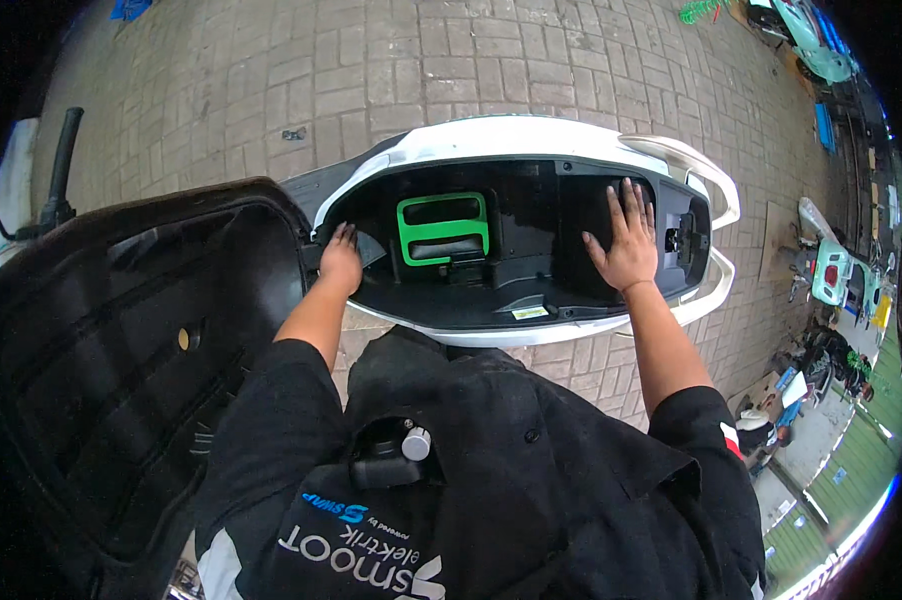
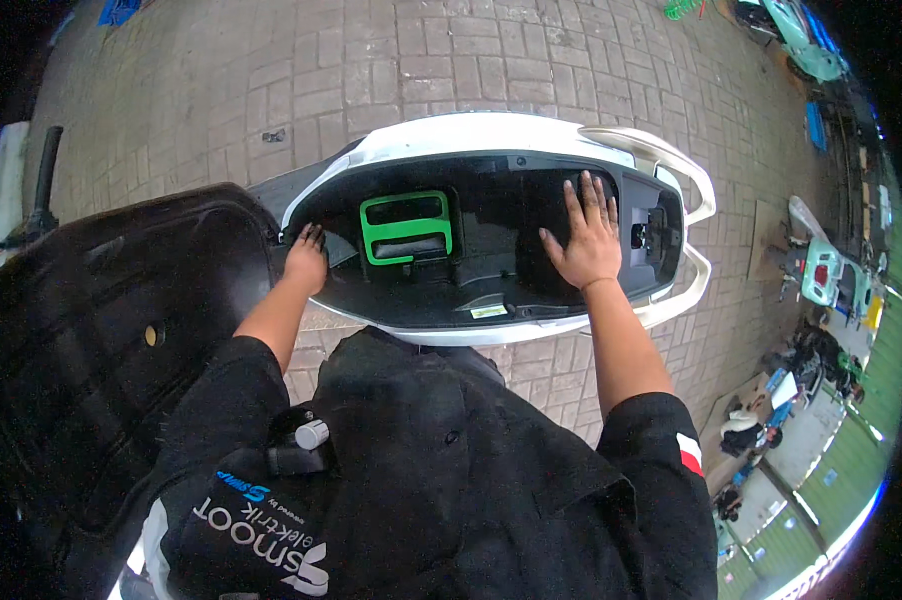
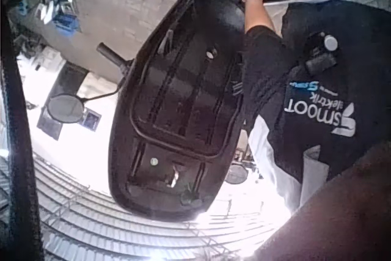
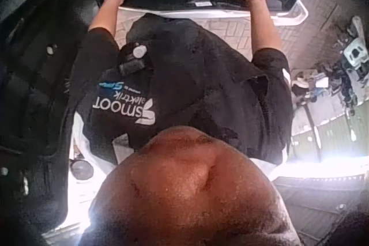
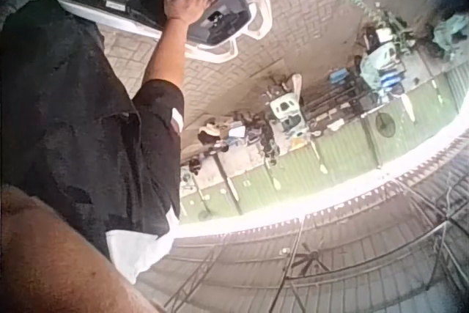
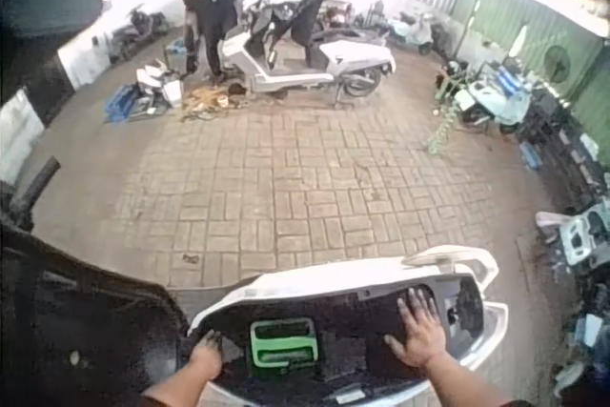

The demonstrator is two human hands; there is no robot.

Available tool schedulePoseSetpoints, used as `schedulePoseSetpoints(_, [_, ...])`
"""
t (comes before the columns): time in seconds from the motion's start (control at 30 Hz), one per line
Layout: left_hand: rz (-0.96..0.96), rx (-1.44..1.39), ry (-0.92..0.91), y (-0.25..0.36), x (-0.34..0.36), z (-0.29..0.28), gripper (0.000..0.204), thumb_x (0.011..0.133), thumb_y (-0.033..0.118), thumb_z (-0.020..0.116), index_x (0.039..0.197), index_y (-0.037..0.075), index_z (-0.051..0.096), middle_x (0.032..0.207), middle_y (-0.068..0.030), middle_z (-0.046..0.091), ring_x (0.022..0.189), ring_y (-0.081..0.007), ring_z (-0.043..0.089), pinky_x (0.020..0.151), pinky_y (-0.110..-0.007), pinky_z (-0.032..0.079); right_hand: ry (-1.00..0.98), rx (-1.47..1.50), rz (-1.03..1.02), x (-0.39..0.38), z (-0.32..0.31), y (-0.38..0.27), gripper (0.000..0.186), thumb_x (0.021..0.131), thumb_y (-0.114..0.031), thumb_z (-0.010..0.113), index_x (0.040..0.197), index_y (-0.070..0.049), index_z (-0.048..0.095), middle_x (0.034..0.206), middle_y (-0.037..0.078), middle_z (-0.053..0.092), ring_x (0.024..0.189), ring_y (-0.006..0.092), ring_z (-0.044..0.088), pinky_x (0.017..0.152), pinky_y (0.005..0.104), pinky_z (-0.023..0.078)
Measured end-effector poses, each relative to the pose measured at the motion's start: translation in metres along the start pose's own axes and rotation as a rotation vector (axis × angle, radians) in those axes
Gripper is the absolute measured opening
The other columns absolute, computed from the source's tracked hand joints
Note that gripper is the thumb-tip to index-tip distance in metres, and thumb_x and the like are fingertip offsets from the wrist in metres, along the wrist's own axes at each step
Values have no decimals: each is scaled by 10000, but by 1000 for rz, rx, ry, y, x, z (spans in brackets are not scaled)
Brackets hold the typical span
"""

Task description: The person operates the controls of an electric scooter, opens the seat compartment to access internal components, and retrieves a T-handle wrench from a blue toolbox to perform adjustments inside the battery bay.

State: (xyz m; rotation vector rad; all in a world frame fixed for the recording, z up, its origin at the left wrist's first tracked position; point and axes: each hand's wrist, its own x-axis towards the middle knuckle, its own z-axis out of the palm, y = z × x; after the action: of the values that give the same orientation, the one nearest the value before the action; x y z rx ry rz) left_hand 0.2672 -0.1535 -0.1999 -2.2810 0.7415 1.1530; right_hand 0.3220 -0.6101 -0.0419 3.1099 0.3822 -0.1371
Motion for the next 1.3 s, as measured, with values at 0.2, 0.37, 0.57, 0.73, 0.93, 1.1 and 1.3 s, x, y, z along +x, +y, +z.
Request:
schedulePoseSetpoints(0.2, [5, -148, -216, -1, 14, -34, 575, 875, 242, 552, 1424, 83, 494, 1586, -159, 273, 1506, -316, 128, 1196, -536, 2, -7, 24, 27, 3, -4, -3, 795, 831, -433, 664, 1515, -201, 332, 1598, 114, 232, 1480, 300, 205, 1200, 457, 171])
schedulePoseSetpoints(0.37, [43, -510, -139, 16, 26, -46, 430, 822, 225, 619, 1218, 62, 665, 1306, -193, 608, 1229, -340, 576, 1065, -485, 405, -4, 12, 35, 4, -3, -2, 775, 817, -404, 676, 1502, -232, 356, 1589, 114, 252, 1473, 302, 228, 1197, 459, 188])
schedulePoseSetpoints(0.57, [128, -538, -77, 27, 10, -59, 325, 853, 277, 603, 1030, 38, 732, 1130, -168, 695, 1061, -338, 664, 930, -437, 510, -2, 29, 44, 4, -3, -3, 762, 795, -359, 693, 1482, -246, 383, 1581, 116, 265, 1468, 306, 236, 1198, 460, 194])
schedulePoseSetpoints(0.73, [227, -562, 12, 31, 11, -49, 320, 869, 298, 584, 957, 25, 724, 1048, -197, 693, 975, -374, 666, 832, -468, 539, -6, 27, 38, 4, -4, -2, 759, 794, -343, 685, 1483, -245, 381, 1577, 121, 269, 1468, 314, 233, 1199, 461, 193])
schedulePoseSetpoints(0.93, [269, -796, 376, 49, 2, -79, 308, 832, 299, 647, 971, 27, 679, 961, -192, 659, 890, -390, 650, 780, -488, 533, -1, 41, 37, 4, -6, -2, 752, 789, -340, 689, 1475, -263, 390, 1579, 104, 269, 1471, 295, 230, 1205, 459, 183])
schedulePoseSetpoints(1.1, [211, -799, 507, 77, 12, -100, 434, 803, 312, 705, 1166, 86, 633, 1094, -166, 612, 999, -363, 630, 857, -468, 520, -23, 29, 29, 5, -5, -1, 744, 794, -347, 681, 1474, -262, 392, 1584, 114, 254, 1473, 307, 222, 1204, 461, 183])
schedulePoseSetpoints(1.3, [59, -632, 456, 113, 13, -117, 537, 761, 334, 756, 1223, 109, 602, 1148, -142, 596, 1108, -343, 583, 911, -462, 488, -31, 35, 3, 2, -5, 3, 740, 798, -360, 675, 1477, -272, 393, 1594, 131, 227, 1479, 319, 202, 1197, 479, 179])
